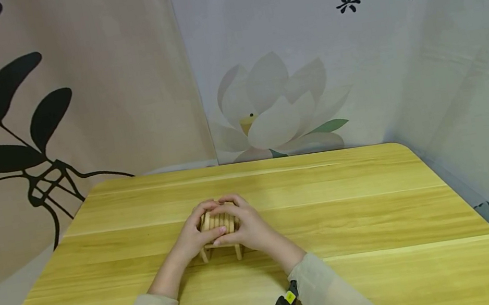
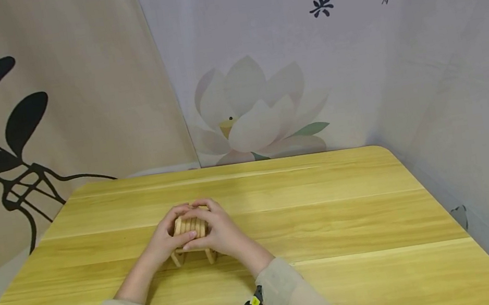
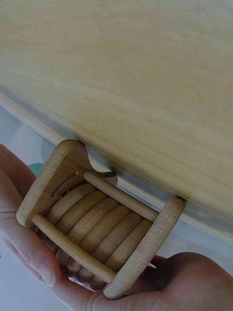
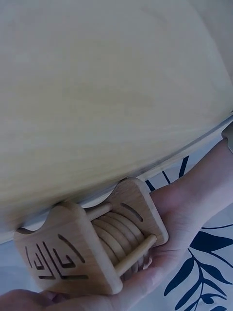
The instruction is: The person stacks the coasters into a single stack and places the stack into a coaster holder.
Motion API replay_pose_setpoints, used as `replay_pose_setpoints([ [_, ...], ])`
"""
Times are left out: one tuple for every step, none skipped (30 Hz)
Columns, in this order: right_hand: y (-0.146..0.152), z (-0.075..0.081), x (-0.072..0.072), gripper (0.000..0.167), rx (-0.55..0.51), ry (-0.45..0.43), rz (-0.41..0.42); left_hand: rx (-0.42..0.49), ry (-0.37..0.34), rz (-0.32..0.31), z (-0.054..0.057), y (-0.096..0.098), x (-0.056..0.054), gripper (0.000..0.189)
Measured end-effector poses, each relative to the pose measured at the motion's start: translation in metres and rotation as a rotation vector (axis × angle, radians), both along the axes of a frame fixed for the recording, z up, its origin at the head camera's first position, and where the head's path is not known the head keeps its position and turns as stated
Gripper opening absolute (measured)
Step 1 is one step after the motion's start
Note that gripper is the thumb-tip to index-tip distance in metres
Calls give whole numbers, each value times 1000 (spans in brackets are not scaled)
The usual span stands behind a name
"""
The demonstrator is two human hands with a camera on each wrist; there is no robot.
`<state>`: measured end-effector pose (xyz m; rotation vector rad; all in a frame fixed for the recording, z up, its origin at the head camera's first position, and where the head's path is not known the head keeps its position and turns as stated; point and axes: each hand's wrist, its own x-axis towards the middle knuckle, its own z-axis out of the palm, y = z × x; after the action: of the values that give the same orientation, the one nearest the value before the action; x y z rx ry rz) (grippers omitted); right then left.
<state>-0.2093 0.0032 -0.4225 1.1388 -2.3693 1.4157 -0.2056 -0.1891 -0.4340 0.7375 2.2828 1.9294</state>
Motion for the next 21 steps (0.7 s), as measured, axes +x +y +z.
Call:
replay_pose_setpoints([
  [0,0,0,56,-1,5,0,-9,11,7,0,0,0,44],
  [1,0,0,56,0,10,0,-19,21,14,0,0,0,44],
  [1,0,1,56,0,7,1,-27,29,20,0,-1,0,43],
  [1,0,1,56,-2,11,4,-33,32,27,-1,-1,0,43],
  [2,0,1,56,-1,16,3,-33,37,27,-1,0,0,43],
  [2,-1,1,56,0,21,4,-31,36,27,-1,0,-1,43],
  [2,-1,1,56,-1,25,5,-25,35,26,-1,0,-1,44],
  [3,-1,1,56,-2,28,5,-22,35,27,-1,0,-1,45],
  [3,-1,1,56,-5,34,3,-19,38,26,0,1,-1,46],
  [3,-1,0,56,-9,39,1,-14,36,25,0,1,-2,47],
  [4,0,1,56,-12,39,-3,-13,36,26,1,1,-2,49],
  [4,1,1,56,-17,38,-7,-9,28,25,2,2,-2,50],
  [5,2,1,55,-22,39,-12,-9,29,27,3,2,-1,52],
  [5,3,2,55,-26,41,-18,-14,28,31,4,2,-1,52],
  [6,4,2,56,-31,44,-22,-18,31,35,5,2,0,52],
  [6,6,2,56,-36,44,-23,-21,34,41,7,2,0,53],
  [7,7,3,56,-38,45,-26,-27,45,50,8,2,1,53],
  [8,8,3,56,-41,51,-29,-29,57,53,9,1,1,52],
  [8,10,3,56,-44,55,-30,-37,74,63,10,1,1,52],
  [9,11,3,57,-49,57,-31,-39,88,64,11,0,2,51],
  [10,13,4,57,-53,58,-36,-40,102,68,12,0,1,51],
])
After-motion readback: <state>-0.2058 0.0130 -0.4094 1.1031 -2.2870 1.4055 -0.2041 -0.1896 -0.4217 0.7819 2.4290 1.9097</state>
